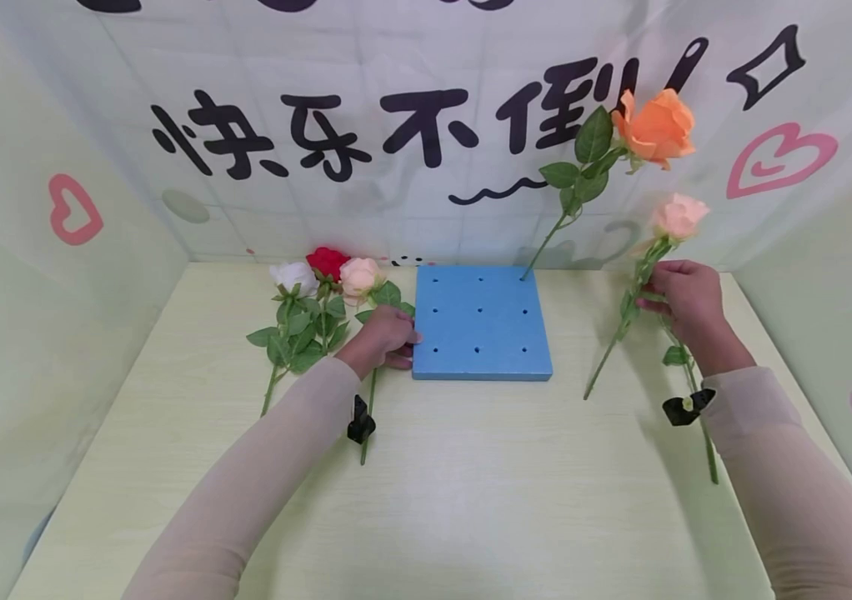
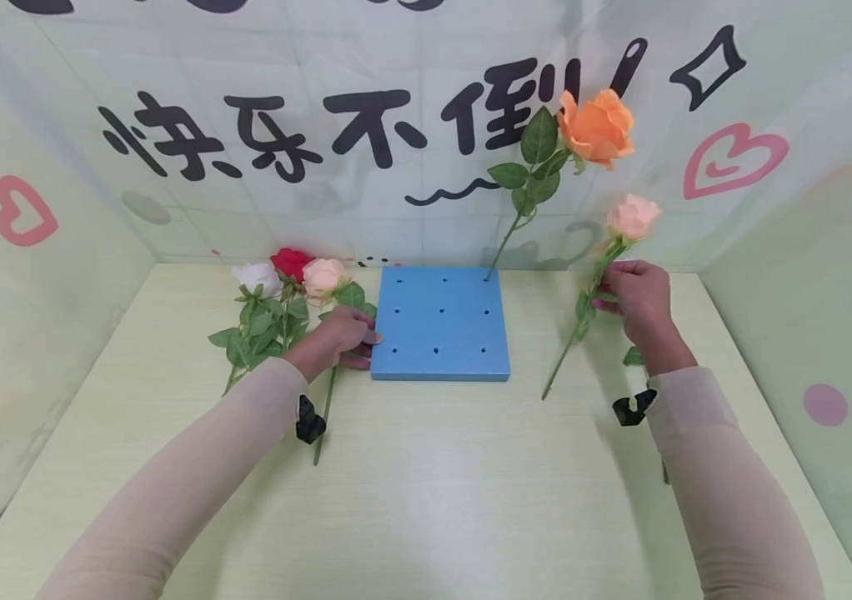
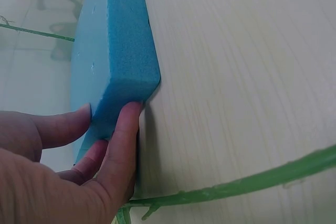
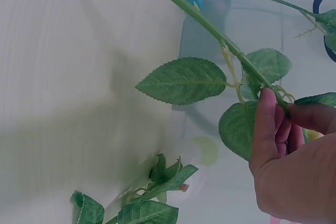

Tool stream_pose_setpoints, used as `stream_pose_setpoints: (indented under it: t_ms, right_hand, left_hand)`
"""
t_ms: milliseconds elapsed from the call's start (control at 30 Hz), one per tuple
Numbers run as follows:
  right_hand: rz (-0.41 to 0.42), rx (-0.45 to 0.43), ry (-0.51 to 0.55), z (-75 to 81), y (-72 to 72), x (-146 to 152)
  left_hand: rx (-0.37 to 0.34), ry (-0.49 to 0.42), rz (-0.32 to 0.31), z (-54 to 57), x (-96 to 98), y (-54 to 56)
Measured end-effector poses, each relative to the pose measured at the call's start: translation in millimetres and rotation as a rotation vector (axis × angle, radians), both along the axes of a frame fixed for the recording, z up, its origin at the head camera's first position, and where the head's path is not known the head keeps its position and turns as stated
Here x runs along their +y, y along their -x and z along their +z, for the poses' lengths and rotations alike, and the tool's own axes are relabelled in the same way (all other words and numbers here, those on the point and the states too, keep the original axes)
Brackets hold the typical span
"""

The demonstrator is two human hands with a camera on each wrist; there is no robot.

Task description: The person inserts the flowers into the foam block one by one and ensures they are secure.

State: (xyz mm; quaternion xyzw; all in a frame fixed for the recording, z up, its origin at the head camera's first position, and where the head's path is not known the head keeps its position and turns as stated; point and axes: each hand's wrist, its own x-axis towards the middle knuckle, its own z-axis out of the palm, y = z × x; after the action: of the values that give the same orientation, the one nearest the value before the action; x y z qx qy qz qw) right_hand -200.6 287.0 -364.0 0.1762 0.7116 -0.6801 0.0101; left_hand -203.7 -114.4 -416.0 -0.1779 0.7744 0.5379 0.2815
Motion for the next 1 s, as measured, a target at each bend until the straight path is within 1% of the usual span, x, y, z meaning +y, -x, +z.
stream_pose_setpoints:
  t_ms: [267,567,733,1000]
  right_hand:
    - [-0.098,0.1,0.069,5.2,-2.7,-6]
    - [-0.161,0.197,0.16,10.3,-3.4,-13]
    - [-0.21,0.254,0.199,13.7,-3.4,-18]
    - [-0.275,0.342,0.243,19.3,-6.6,-29]
  left_hand:
    - [0.0,-0.001,0.003,-1.1,-0.1,0.8]
    - [-0.007,-0.004,0.005,-2.3,-0.8,1.7]
    - [-0.008,-0.008,-0.003,-1.0,-0.9,1.4]
    - [-0.007,-0.011,0.0,0.5,-1.1,0.3]
